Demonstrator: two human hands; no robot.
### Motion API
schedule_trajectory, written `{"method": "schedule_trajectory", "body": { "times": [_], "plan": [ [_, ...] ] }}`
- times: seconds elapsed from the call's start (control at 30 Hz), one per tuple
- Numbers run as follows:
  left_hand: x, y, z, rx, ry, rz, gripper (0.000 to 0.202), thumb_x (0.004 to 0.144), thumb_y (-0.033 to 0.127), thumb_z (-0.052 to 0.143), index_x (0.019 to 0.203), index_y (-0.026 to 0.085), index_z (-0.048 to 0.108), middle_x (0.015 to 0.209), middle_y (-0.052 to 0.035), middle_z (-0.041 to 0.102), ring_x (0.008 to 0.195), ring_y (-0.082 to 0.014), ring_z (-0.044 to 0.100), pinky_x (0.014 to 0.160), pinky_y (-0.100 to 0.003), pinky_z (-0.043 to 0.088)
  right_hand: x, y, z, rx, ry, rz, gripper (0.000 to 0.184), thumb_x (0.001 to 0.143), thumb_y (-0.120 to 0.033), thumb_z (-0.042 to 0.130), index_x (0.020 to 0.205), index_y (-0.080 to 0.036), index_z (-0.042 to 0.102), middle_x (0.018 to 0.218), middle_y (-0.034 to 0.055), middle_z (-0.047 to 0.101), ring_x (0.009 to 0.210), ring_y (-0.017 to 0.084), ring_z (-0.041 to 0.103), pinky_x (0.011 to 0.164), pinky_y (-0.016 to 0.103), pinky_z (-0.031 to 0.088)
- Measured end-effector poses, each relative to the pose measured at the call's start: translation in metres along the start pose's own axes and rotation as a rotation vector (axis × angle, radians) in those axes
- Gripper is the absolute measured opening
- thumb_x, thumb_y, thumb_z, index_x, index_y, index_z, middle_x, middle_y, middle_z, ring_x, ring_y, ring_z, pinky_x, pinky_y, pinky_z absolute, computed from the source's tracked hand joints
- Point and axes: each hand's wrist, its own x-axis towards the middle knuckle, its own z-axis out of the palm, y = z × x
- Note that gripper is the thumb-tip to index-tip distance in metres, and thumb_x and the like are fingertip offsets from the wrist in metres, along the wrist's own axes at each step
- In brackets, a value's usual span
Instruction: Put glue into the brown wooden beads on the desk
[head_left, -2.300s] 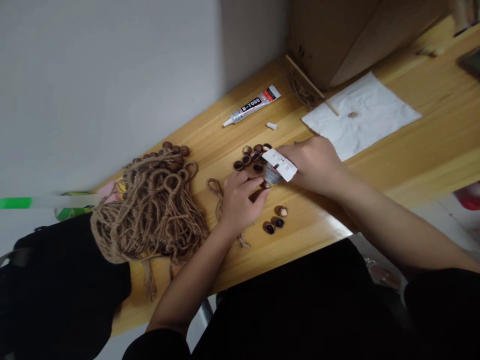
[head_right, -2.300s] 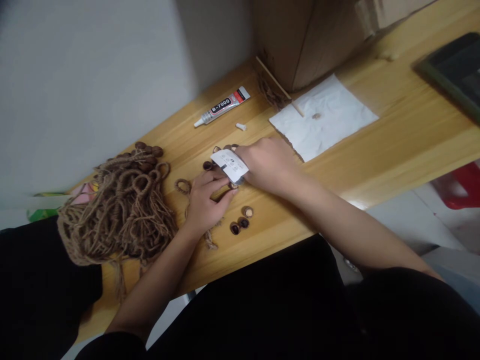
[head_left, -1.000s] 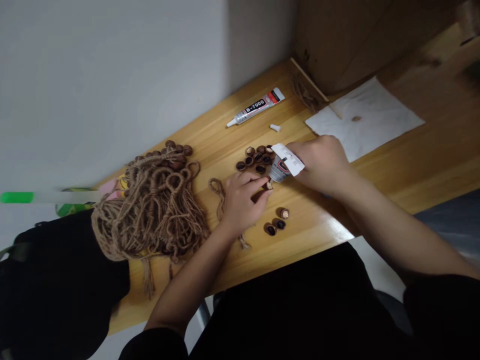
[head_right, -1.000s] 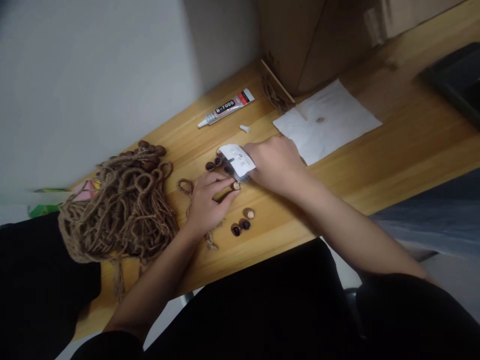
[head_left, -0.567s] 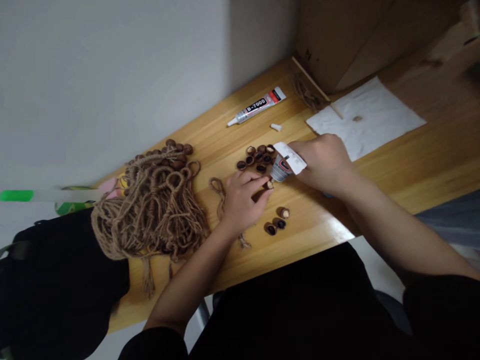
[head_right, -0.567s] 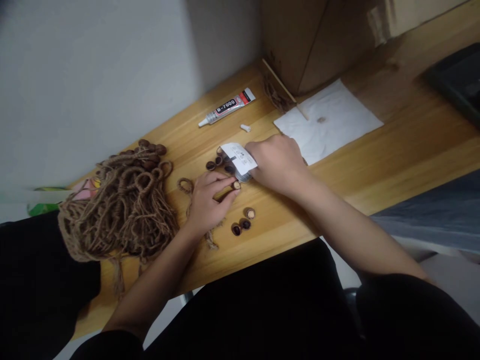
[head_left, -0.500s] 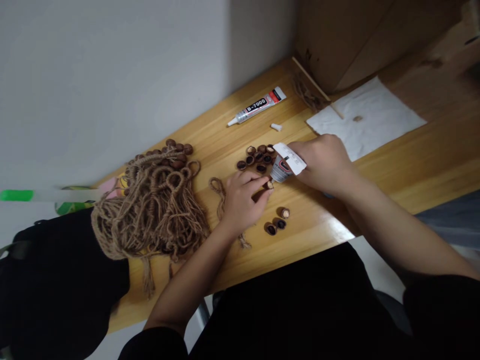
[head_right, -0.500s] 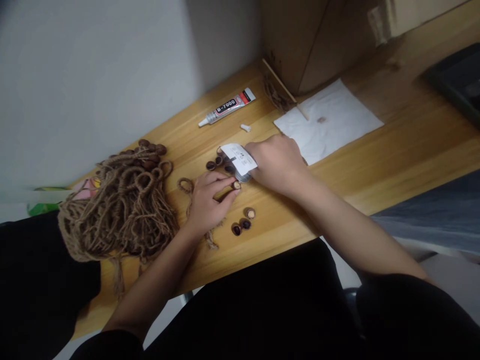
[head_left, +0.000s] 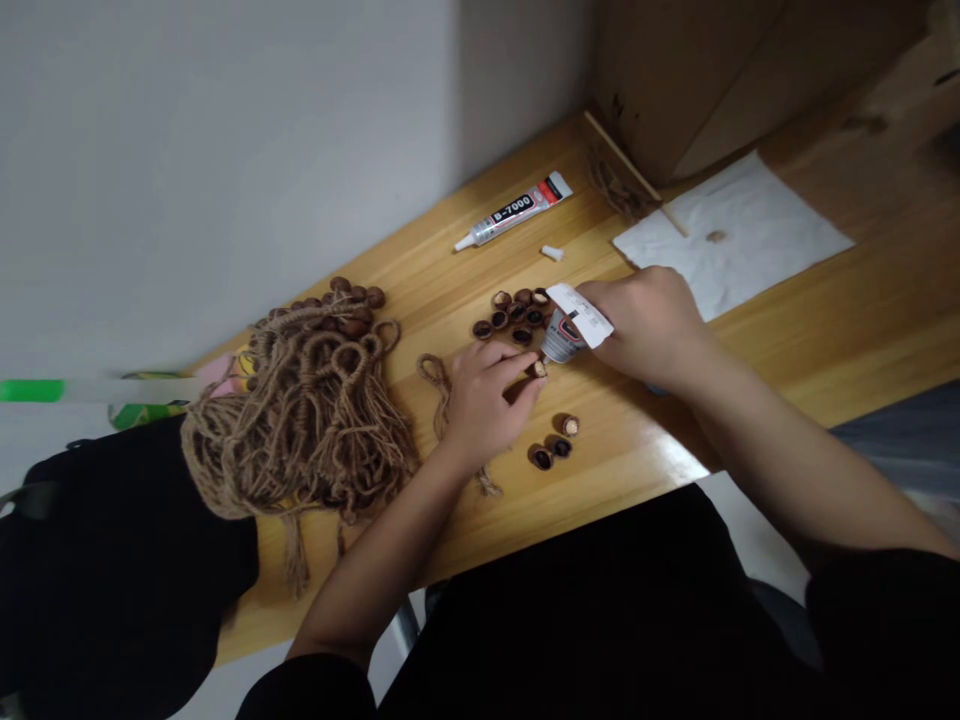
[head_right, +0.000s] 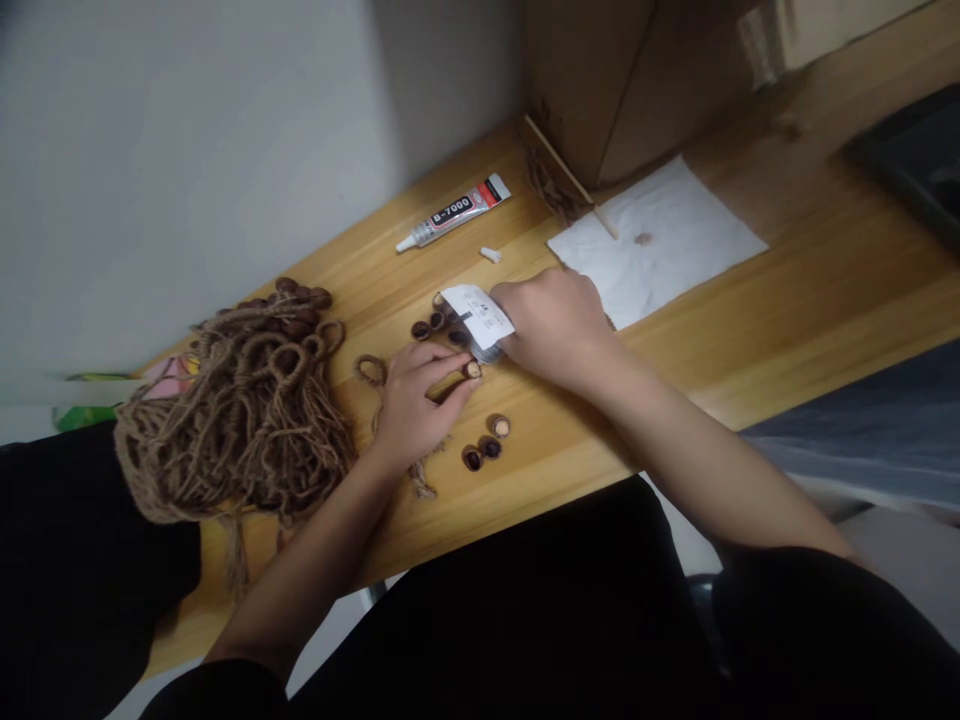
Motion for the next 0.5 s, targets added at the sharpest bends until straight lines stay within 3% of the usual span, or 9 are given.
{"method": "schedule_trajectory", "body": {
  "times": [0.5],
  "plan": [
    [-0.0004, -0.0005, -0.0001, -0.004, 0.010, 0.012, 0.013, 0.081, 0.025, 0.064, 0.092, 0.021, 0.070, 0.088, -0.0035, 0.067, 0.086, -0.0201, 0.061, 0.081, -0.037, 0.043, 0.0003, 0.0010, 0.0025, 0.012, 0.053, -0.018, 0.023, 0.067, -0.022, 0.048, 0.081, -0.017, 0.065, 0.070, 0.0089, 0.065, 0.064, 0.021, 0.055, 0.056, 0.028, 0.023]
  ]
}}
